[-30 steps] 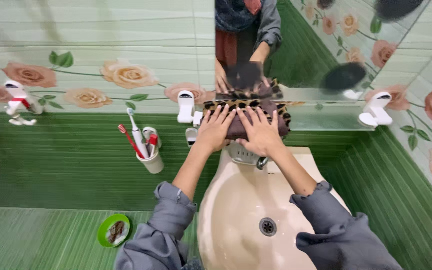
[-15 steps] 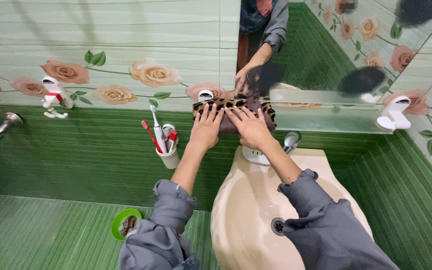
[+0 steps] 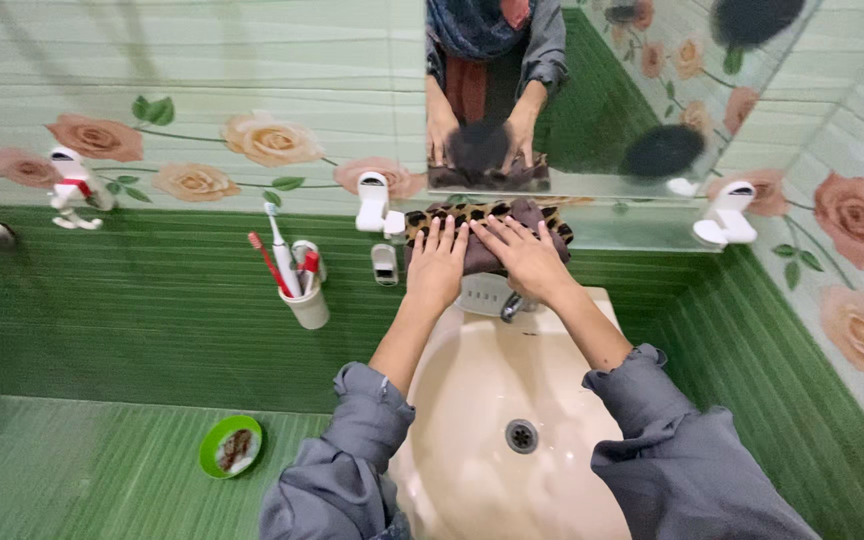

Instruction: The person wipes a bathroom mirror with a patterned cloth, then cleans a white plastic sink strainer and the sink basin. They then walk into the next room and place the cloth on top of a portable air cooler.

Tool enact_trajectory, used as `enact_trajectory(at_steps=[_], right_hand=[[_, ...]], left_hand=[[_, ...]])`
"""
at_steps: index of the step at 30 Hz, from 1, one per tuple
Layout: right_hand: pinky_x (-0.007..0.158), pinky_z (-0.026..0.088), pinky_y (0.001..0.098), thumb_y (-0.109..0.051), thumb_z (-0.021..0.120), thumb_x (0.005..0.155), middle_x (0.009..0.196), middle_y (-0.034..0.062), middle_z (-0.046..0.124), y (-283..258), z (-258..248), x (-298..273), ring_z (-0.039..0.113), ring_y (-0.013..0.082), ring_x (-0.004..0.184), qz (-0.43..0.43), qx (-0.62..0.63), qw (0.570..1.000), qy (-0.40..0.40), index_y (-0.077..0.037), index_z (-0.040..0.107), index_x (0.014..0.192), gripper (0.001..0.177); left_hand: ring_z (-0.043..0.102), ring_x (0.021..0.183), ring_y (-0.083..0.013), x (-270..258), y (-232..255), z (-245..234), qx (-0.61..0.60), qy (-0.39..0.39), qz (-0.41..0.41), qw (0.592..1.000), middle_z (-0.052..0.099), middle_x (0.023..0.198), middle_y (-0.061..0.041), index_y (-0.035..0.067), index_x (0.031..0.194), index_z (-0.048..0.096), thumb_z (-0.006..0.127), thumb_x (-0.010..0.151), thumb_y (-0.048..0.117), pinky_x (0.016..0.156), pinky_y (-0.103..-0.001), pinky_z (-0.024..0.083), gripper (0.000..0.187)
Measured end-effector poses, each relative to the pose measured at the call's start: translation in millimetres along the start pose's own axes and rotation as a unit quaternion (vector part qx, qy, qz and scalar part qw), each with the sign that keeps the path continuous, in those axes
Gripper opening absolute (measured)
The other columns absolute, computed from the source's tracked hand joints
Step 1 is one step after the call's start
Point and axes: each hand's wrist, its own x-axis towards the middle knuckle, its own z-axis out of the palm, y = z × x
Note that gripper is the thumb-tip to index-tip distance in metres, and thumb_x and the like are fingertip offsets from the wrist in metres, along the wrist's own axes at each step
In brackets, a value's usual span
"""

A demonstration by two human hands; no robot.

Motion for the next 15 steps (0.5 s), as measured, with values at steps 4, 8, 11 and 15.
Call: enact_trajectory(at_steps=[4, 8, 11, 15], right_hand=[[0.117, 0.023, 0.0679, 0.002, 0.060, 0.082, 0.164, 0.0048, 0.035, 38, -8, -39, 0.036, 0.0302, 0.149, 0.021, 0.008, 1.000, 0.014, -0.032, 0.025, 0.161, 0.093], [0.116, 0.025, 0.0673, 0.001, 0.058, 0.080, 0.164, 0.0040, 0.035, 71, -24, -74, 0.035, 0.0301, 0.148, 0.058, 0.020, 0.998, -0.012, -0.032, 0.027, 0.160, 0.092], [0.114, 0.029, 0.0681, 0.002, 0.055, 0.080, 0.164, 0.0044, 0.035, 89, -37, -93, 0.035, 0.0297, 0.149, 0.079, 0.046, 0.995, -0.029, -0.031, 0.031, 0.158, 0.088], [0.110, 0.035, 0.0668, 0.003, 0.054, 0.077, 0.160, 0.0063, 0.040, 97, -51, -118, 0.038, 0.0305, 0.147, 0.069, 0.075, 0.995, -0.024, -0.026, 0.038, 0.155, 0.084]], left_hand=[[0.025, 0.154, -0.0352, 15, 55, 11, -0.014, 0.010, 0.019, 1.000, 0.028, 0.166, -0.016, 0.014, 0.159, 0.033, 0.054, 0.093, 0.012, 0.123, -0.053, 0.021, 0.070], [0.027, 0.153, -0.0359, 34, 108, 23, -0.040, 0.046, 0.037, 0.997, 0.030, 0.165, -0.015, 0.015, 0.158, 0.034, 0.055, 0.096, 0.014, 0.122, -0.055, 0.022, 0.065], [0.024, 0.152, -0.0353, 41, 136, 11, -0.042, -0.038, 0.041, 0.998, 0.026, 0.165, -0.015, 0.014, 0.158, 0.030, 0.059, 0.090, 0.015, 0.121, -0.054, 0.020, 0.074], [0.026, 0.153, -0.0336, 30, 155, -7, -0.057, -0.063, 0.048, 0.995, 0.028, 0.166, -0.012, 0.015, 0.158, 0.034, 0.060, 0.091, 0.014, 0.122, -0.055, 0.022, 0.071]])
